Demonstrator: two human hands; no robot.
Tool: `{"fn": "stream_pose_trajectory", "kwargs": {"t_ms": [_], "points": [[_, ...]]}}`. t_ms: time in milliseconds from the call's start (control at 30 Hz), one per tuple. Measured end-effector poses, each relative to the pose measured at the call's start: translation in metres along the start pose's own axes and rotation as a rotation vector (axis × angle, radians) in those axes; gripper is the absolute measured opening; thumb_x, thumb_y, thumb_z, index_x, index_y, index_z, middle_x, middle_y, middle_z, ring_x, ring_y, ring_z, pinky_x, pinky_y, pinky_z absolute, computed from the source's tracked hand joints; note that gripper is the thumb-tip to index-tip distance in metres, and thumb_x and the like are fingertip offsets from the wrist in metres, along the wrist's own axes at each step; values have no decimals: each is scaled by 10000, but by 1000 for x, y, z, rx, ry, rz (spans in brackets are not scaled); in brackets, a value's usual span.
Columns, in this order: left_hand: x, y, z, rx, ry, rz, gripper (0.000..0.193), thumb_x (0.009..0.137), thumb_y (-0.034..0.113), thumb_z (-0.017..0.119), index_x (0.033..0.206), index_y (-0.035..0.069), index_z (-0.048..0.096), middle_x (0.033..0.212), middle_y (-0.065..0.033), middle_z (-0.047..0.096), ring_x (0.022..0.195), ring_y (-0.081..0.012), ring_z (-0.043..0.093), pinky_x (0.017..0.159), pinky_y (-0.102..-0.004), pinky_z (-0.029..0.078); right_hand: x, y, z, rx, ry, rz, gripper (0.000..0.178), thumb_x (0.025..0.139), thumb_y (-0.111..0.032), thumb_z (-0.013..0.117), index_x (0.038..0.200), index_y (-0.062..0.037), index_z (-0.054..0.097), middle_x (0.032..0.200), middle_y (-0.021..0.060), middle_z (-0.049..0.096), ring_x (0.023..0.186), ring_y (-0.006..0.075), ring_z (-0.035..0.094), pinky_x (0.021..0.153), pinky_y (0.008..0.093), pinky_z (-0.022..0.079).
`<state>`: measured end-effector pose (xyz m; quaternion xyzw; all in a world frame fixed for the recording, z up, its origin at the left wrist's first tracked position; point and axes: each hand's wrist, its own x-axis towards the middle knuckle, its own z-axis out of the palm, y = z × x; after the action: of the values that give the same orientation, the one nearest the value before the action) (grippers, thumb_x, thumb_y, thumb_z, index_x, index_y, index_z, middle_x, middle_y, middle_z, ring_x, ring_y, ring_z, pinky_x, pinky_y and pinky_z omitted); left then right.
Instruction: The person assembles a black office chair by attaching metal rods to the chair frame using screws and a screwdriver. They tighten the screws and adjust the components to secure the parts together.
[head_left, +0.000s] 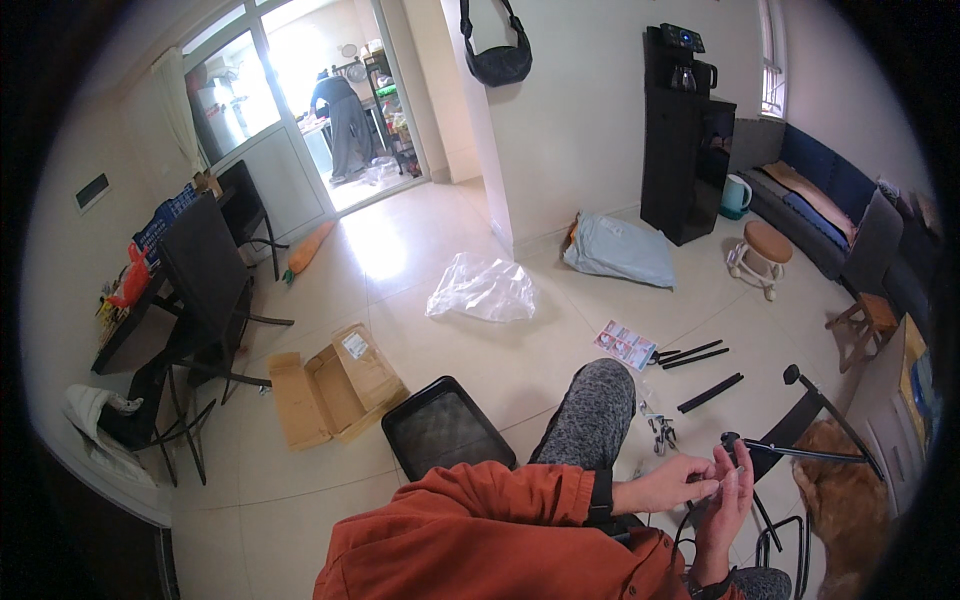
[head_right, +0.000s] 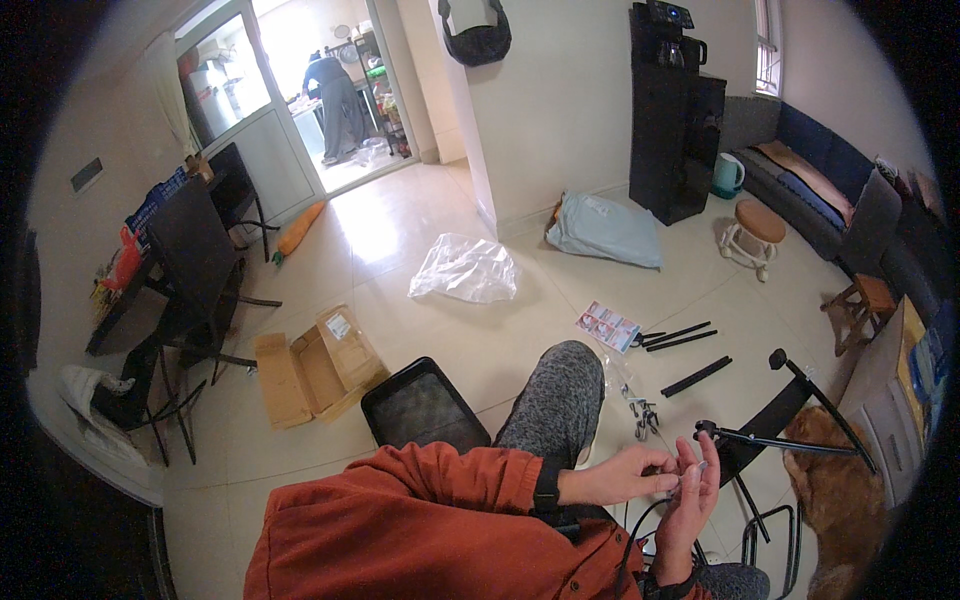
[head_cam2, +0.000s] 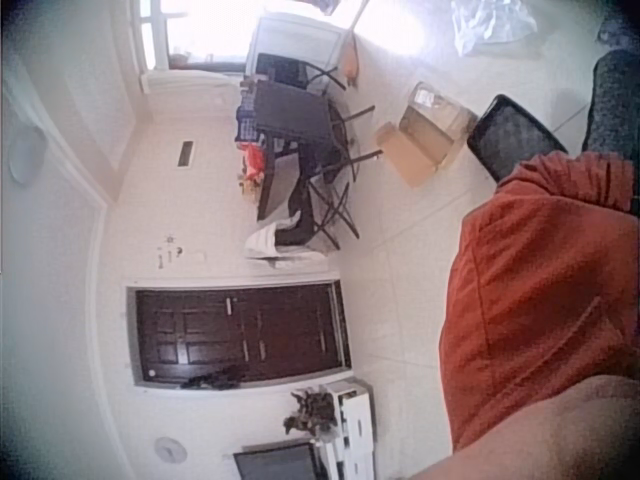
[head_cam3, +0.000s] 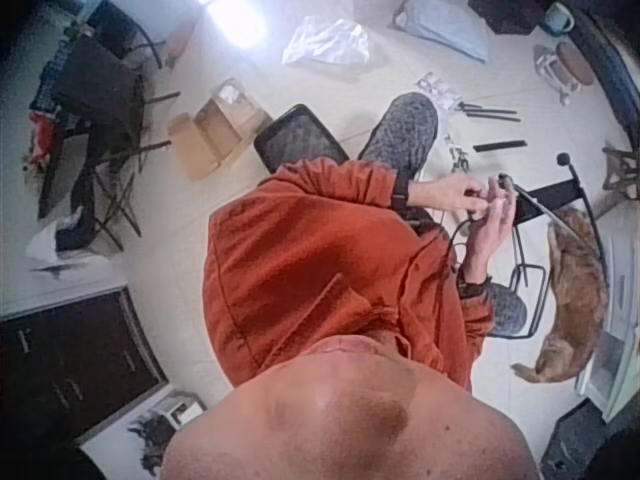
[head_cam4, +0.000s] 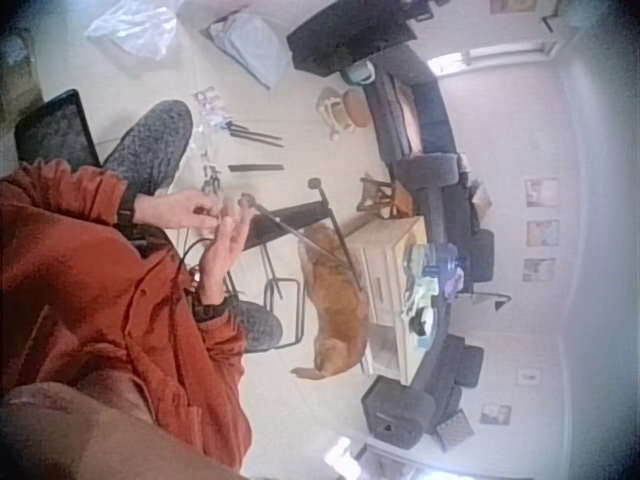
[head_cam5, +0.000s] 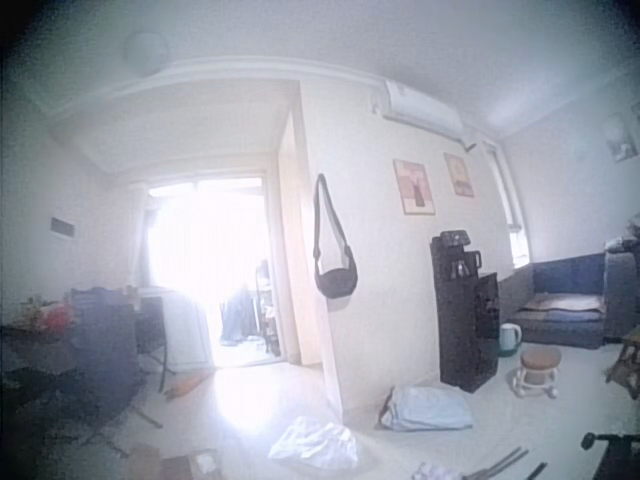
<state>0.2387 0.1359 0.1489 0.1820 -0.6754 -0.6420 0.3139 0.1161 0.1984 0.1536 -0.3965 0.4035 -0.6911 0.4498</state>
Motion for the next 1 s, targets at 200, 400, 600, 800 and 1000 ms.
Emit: {"fn": "stream_pose_trajectory", "kwargs": {"t_ms": [200,400,600,800,1000], "points": [[1,-4,-1,-6,10,-12,229,877,214,543,785,9,500,690,26,469,661,-55,392,570,-229,354,2,8,-8,-18,66,18,208,905,-159,475,1005,0,564,1092,170,573,1038,212,531,915,324,386],[3,-2,-1,-69,47,-21,243,886,219,540,763,15,495,679,45,434,646,-49,374,558,-223,339,3,8,-8,-92,93,-24,165,888,-143,509,918,-1,589,1070,167,587,1013,211,545,911,344,387],[5,-4,-3,-131,71,-75,243,884,233,552,772,21,513,687,56,432,655,-40,372,569,-212,338,4,6,-8,-157,131,-38,178,891,-162,511,889,-1,587,1044,163,600,990,208,552,903,352,388],[8,-11,-4,-146,81,-72,238,887,236,550,806,12,540,716,50,471,678,-41,402,599,-208,360,6,9,-12,-97,162,-7,233,910,-197,482,865,8,581,987,144,611,973,201,552,893,335,385],[11,-16,-6,-124,104,-98,231,889,226,547,819,6,552,727,45,488,693,-43,418,625,-210,376,8,12,-15,-81,180,-11,239,913,-200,483,865,11,584,957,124,619,952,185,556,887,323,386]]}}
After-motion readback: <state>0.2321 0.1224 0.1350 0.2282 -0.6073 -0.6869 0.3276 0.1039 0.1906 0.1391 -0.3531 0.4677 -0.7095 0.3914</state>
